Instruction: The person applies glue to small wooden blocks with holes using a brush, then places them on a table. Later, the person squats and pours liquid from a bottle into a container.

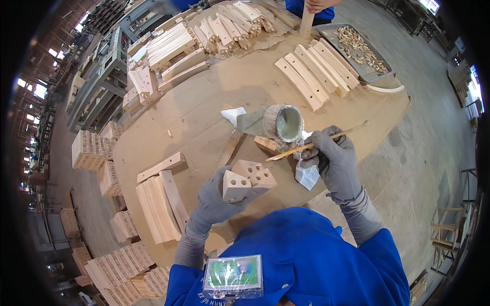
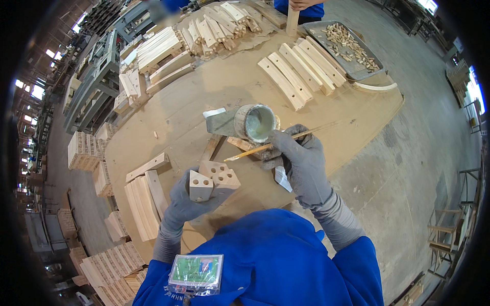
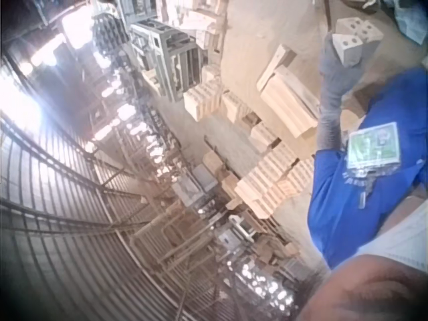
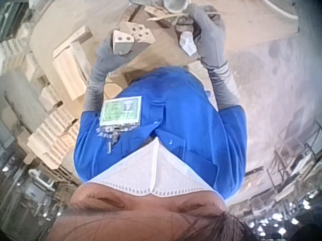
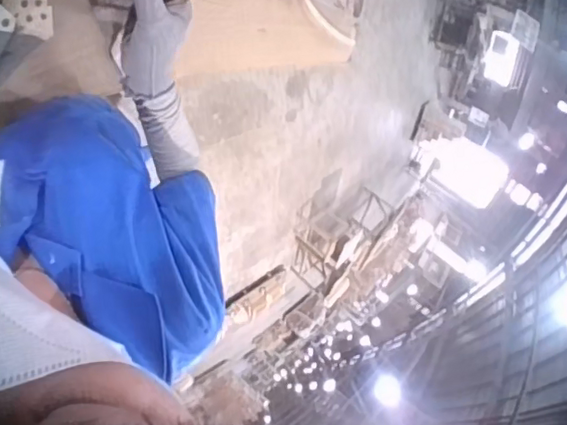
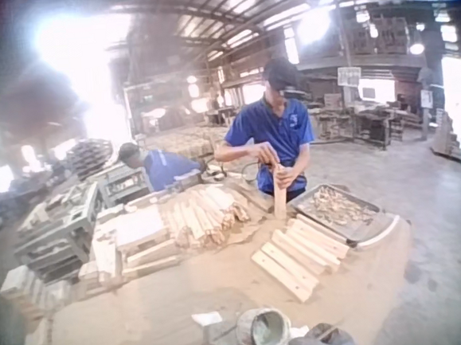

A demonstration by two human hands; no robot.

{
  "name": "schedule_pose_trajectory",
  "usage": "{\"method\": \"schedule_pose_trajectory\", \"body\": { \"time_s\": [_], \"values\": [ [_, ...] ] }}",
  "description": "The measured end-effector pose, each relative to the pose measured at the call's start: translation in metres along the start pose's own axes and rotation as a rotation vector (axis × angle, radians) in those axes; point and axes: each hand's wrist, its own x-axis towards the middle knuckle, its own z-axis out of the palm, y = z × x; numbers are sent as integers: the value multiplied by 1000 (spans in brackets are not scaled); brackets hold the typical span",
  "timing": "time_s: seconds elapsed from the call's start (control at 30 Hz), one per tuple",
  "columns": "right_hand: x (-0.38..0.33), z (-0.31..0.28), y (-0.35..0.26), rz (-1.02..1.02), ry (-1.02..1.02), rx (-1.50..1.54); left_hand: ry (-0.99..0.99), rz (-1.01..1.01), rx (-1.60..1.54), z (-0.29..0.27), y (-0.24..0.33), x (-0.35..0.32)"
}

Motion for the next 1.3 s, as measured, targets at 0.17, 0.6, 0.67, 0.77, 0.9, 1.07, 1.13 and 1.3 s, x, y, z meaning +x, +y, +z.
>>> {"method": "schedule_pose_trajectory", "body": {
  "time_s": [0.17,0.6,0.67,0.77,0.9,1.07,1.13,1.3],
  "values": [
    [-6,10,-28,-27,-66,-228,-93,-59,-34,9,17,7],
    [0,31,-19,77,-333,-712,-202,-22,-24,9,27,4],
    [-3,32,-28,48,-386,-878,-199,-21,-24,8,28,3],
    [-8,40,-36,50,-427,-873,-206,-14,-19,6,31,4],
    [-6,53,-45,41,-410,-869,-170,16,6,6,34,4],
    [-9,59,-51,17,-415,-827,-177,30,40,5,34,3],
    [-7,56,-48,29,-394,-838,-197,-21,-13,1,40,5],
    [-12,51,-59,-65,-405,-731,-129,-45,-41,7,28,-1]
  ]
}}
